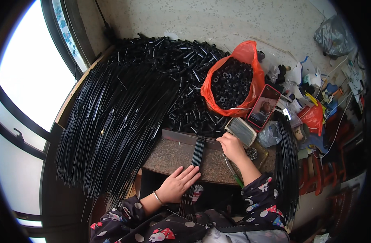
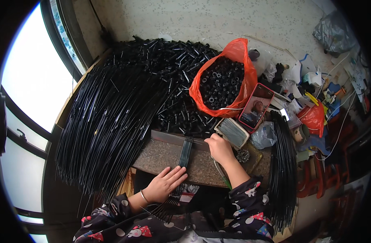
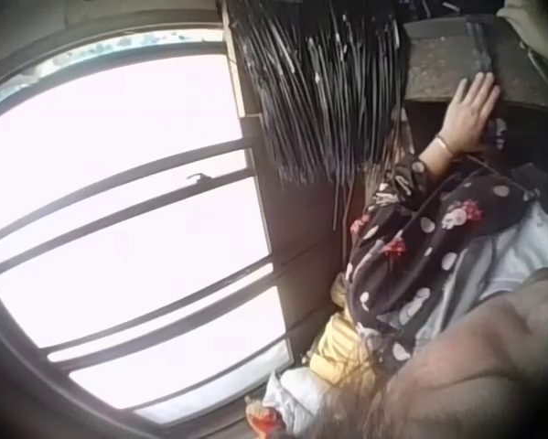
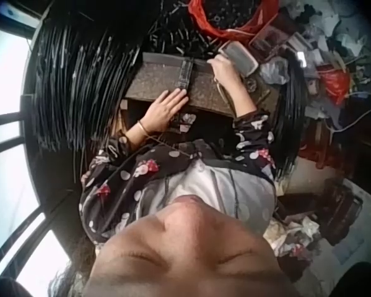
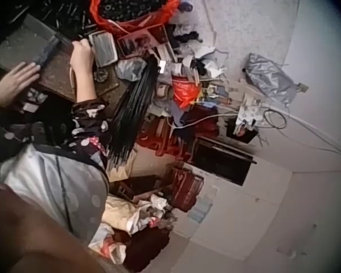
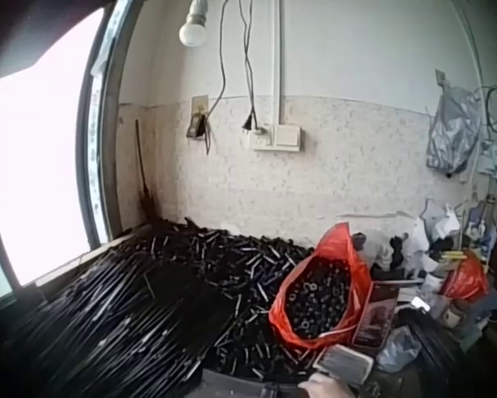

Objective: Assembling small black plastic components onto black rods using pliers at a workbench.

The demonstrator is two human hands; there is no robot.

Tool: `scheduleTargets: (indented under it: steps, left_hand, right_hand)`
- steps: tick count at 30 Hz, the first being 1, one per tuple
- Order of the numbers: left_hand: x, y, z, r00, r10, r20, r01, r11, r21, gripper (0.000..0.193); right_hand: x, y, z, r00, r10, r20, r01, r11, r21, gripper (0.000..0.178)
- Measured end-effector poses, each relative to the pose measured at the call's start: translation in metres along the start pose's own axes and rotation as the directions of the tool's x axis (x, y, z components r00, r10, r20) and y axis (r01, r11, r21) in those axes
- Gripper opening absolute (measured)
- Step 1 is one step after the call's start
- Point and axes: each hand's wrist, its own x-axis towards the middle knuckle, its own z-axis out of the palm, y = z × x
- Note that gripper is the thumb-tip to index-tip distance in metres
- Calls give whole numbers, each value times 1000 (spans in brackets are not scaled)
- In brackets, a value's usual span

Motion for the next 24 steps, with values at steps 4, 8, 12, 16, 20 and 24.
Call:
scheduleTargets:
  steps: [4, 8, 12, 16, 20, 24]
  left_hand:
    - [-2, -1, -1, 1000, 2, 20, -3, 1000, 4, 78]
    - [-1, 0, -1, 1000, 14, -15, -15, 997, -77, 78]
    - [-1, -1, 0, 1000, 22, 12, -22, 1000, -20, 79]
    - [-1, -1, 0, 1000, 4, 6, -4, 1000, -21, 80]
    - [-4, -3, 2, 1000, 10, -17, -11, 998, -54, 81]
    - [-3, -3, 0, 999, 34, 8, -35, 998, 48, 80]
  right_hand:
    - [2, -6, -3, 1000, -2, 3, 2, 997, 73, 13]
    - [3, -3, 2, 999, 44, 32, -44, 999, -4, 13]
    - [15, -11, 13, 997, 10, 79, -2, 995, -100, 10]
    - [27, -7, 6, 958, -282, 46, 283, 920, -271, 6]
    - [9, 9, -11, 948, -311, 72, 317, 895, -313, 11]
    - [14, -13, 5, 986, -161, 44, 166, 975, -150, 14]
